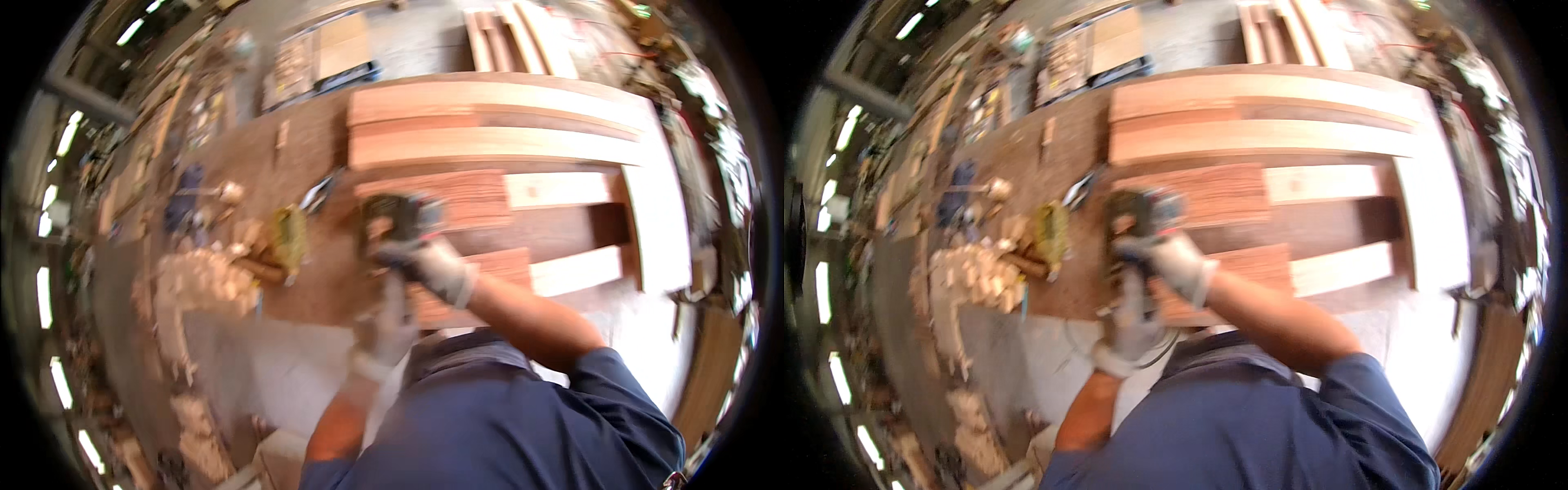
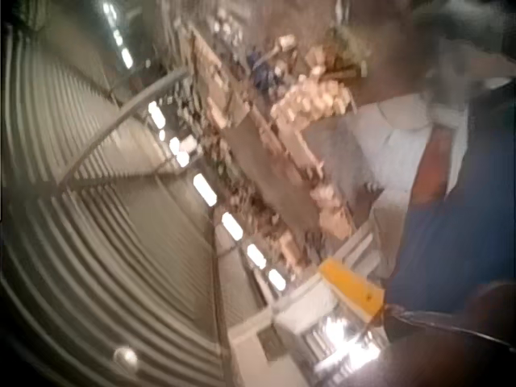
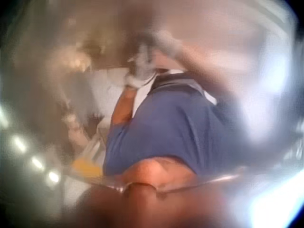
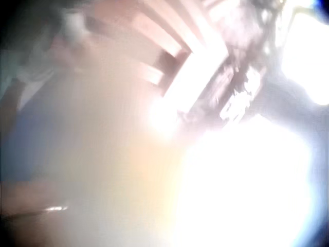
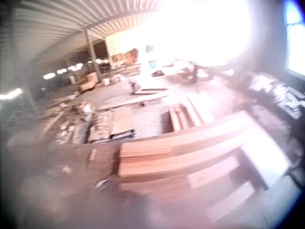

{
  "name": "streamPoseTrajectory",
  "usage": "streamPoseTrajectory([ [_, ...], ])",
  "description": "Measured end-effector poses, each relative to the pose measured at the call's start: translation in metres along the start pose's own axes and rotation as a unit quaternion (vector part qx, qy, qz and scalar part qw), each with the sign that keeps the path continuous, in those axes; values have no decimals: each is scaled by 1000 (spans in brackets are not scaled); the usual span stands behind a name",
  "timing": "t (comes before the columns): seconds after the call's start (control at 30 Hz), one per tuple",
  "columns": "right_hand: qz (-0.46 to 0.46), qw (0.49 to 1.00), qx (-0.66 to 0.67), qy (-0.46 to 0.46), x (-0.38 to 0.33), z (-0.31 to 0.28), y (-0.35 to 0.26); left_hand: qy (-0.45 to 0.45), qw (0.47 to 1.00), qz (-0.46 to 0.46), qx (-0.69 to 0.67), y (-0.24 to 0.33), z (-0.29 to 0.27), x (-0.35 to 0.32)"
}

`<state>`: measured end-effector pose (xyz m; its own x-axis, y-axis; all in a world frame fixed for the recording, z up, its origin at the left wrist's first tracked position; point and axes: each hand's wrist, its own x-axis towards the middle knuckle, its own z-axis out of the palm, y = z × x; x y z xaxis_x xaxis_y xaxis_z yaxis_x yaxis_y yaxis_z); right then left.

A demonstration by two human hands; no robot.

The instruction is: The person applies glue to a white board and attaches it to a stack of wooden planks. They then use a nail gun to secure the board and additional wooden pieces to the structure, assembling a wooden frame.

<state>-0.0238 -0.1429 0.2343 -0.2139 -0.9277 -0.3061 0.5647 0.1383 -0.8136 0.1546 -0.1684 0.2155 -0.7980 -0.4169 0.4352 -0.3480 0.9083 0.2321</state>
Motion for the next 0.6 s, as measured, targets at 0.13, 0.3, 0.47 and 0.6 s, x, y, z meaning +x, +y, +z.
streamPoseTrajectory([
  [0.13,37,981,-181,-63,-16,44,20,-97,983,-99,121,-94,-12,-80],
  [0.3,164,949,-263,-54,-85,-12,21,-159,958,-225,80,-186,15,-110],
  [0.47,95,946,-263,163,-188,-136,87,-200,957,-163,132,-223,47,-122],
  [0.6,127,905,49,404,-290,-235,123,-222,951,-148,157,-201,71,-98],
])
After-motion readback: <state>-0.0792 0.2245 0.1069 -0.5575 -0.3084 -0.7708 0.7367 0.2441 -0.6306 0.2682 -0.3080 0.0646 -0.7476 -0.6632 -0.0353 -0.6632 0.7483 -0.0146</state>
